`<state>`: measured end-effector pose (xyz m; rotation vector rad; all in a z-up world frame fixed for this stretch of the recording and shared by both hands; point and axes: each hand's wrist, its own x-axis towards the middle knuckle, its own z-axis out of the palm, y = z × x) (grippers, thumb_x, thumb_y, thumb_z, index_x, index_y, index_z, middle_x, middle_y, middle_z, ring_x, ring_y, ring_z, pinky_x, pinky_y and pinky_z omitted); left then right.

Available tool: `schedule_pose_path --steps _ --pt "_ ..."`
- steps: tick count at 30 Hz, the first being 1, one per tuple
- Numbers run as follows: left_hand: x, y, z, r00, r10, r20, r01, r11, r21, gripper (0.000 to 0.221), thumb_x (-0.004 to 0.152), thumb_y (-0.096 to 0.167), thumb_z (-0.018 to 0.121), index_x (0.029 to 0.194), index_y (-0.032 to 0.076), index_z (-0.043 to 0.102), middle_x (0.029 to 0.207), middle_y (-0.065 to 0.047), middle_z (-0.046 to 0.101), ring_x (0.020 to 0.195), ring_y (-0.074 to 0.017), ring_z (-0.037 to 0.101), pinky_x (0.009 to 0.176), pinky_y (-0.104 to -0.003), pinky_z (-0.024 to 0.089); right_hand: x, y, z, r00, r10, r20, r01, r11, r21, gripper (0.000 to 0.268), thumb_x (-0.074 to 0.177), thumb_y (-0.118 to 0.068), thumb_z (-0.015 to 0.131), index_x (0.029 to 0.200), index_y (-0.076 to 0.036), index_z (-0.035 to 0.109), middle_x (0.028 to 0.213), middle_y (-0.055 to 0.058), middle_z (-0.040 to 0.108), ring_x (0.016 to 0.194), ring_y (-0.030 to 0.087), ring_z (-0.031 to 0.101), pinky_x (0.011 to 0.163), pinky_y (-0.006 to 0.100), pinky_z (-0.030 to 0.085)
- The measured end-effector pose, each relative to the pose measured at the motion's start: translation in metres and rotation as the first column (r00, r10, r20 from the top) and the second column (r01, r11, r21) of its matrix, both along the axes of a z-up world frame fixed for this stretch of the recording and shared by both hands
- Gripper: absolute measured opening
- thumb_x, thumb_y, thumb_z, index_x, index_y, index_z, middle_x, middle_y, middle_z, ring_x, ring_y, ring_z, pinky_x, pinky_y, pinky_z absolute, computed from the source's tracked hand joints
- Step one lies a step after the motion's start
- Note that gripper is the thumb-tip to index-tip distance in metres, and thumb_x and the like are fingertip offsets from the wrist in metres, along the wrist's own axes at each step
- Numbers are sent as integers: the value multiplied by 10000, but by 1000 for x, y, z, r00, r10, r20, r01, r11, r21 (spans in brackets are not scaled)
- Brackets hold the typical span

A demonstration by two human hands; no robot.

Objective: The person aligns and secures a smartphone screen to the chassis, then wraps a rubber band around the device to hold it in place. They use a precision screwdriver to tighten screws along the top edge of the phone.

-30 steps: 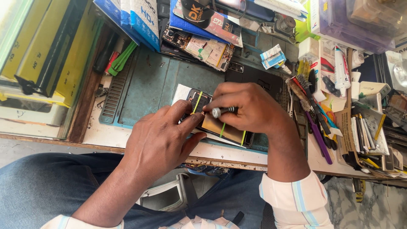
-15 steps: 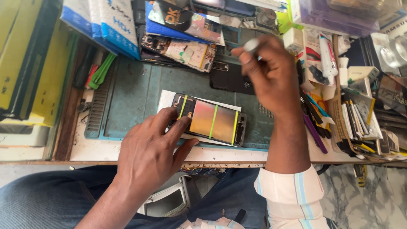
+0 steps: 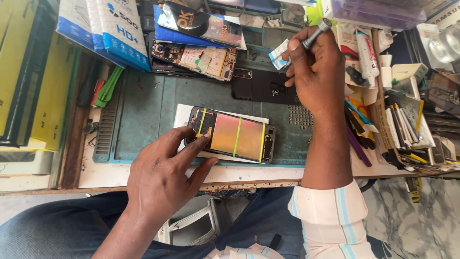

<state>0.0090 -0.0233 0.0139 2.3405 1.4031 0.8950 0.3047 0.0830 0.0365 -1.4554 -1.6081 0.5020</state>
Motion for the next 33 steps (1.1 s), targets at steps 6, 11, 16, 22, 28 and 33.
schedule_pose_path --steps 6,11,16,22,28,33 --pt "2 1 2 999 10 -36 -11 999 -40 503 844 383 785 1247 95 700 1068 -106 677 851 -285 695 644 -416 552 -1 0 -2 1000 15 1 -15 999 40 230 1151 -229 630 1222 -20 568 958 83 739 711 71 662 558 229 578" --pt "5 3 3 993 -9 -116 2 998 -60 474 862 418 756 1228 120 711 1078 -117 658 798 -271 686 594 -420 545 -2 -1 -2 998 45 37 -47 997 66 208 1160 -216 616 1232 -25 571 955 78 745 711 71 679 560 227 588" --pt "6 4 4 987 -27 -156 18 998 -59 475 881 426 739 1220 94 711 1086 -120 642 802 -254 673 585 -409 540 -3 -2 -3 997 59 46 -62 995 78 207 1160 -221 616 1235 -33 571 950 73 750 715 68 684 562 225 592" --pt "9 4 9 982 -32 -184 14 995 -98 535 864 454 732 1221 57 691 1102 -130 633 839 -269 663 602 -418 541 -2 -1 -5 997 79 -2 -79 995 57 214 1156 -214 623 1257 -37 557 979 80 744 744 74 686 589 231 612" --pt "14 1 7 971 -18 -236 -4 995 -95 600 847 461 737 1266 42 645 1132 -184 618 867 -310 654 647 -448 535 4 0 -4 992 116 -52 -113 993 45 257 1138 -131 649 1329 -32 508 1042 101 727 847 90 704 657 246 650" --pt "8 -1 1 991 -33 -130 27 998 -48 576 850 427 767 1263 38 664 1155 -186 617 914 -326 652 711 -463 533 2 -2 -4 995 97 -24 -96 995 37 251 1142 -123 645 1325 -30 501 1045 100 747 866 95 727 653 248 643"
